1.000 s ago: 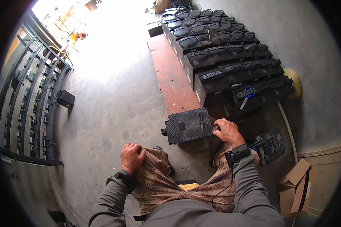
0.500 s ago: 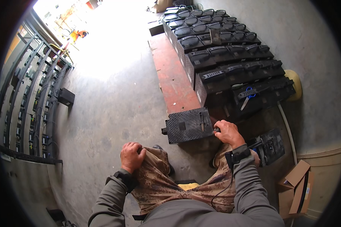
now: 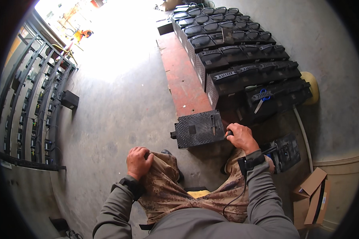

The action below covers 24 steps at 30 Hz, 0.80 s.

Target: Tighten or loosen bolts on a metal plate using an Allen key.

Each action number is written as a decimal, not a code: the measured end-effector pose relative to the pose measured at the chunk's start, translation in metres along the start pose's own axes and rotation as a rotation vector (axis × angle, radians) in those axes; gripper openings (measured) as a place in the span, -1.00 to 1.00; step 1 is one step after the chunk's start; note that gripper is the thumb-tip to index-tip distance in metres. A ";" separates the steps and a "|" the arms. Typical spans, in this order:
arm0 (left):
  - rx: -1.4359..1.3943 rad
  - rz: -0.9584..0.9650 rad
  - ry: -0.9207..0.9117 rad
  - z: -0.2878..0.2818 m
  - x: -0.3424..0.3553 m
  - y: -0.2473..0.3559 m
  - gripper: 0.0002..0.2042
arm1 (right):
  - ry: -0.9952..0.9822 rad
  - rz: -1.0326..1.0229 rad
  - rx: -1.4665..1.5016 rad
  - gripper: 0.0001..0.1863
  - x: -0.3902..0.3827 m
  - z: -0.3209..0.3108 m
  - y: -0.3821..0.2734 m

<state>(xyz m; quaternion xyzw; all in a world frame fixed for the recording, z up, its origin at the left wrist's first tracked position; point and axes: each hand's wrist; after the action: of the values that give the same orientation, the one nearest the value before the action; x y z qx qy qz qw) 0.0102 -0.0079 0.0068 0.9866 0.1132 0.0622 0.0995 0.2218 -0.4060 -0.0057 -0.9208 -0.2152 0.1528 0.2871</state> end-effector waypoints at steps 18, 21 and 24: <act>0.007 0.013 -0.002 0.003 -0.001 -0.002 -0.79 | 0.005 0.050 -0.126 -0.68 0.001 0.002 -0.006; 0.009 0.012 0.000 0.003 -0.001 -0.003 -0.79 | 0.014 0.056 -0.130 -0.67 0.002 0.001 -0.007; 0.010 0.005 -0.007 0.000 0.000 0.000 -0.79 | 0.011 0.064 -0.126 -0.66 0.002 0.000 -0.008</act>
<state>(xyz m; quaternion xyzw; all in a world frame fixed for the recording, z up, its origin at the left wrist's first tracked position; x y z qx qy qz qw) 0.0098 -0.0082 0.0069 0.9876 0.1110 0.0585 0.0947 0.2211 -0.3984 -0.0012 -0.9443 -0.1932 0.1428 0.2248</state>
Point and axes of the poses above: each hand's wrist, its own x-axis towards the middle knuckle, its own z-axis out of the palm, y = z × x, and after that the axes turned 8 degrees about x, right-handed
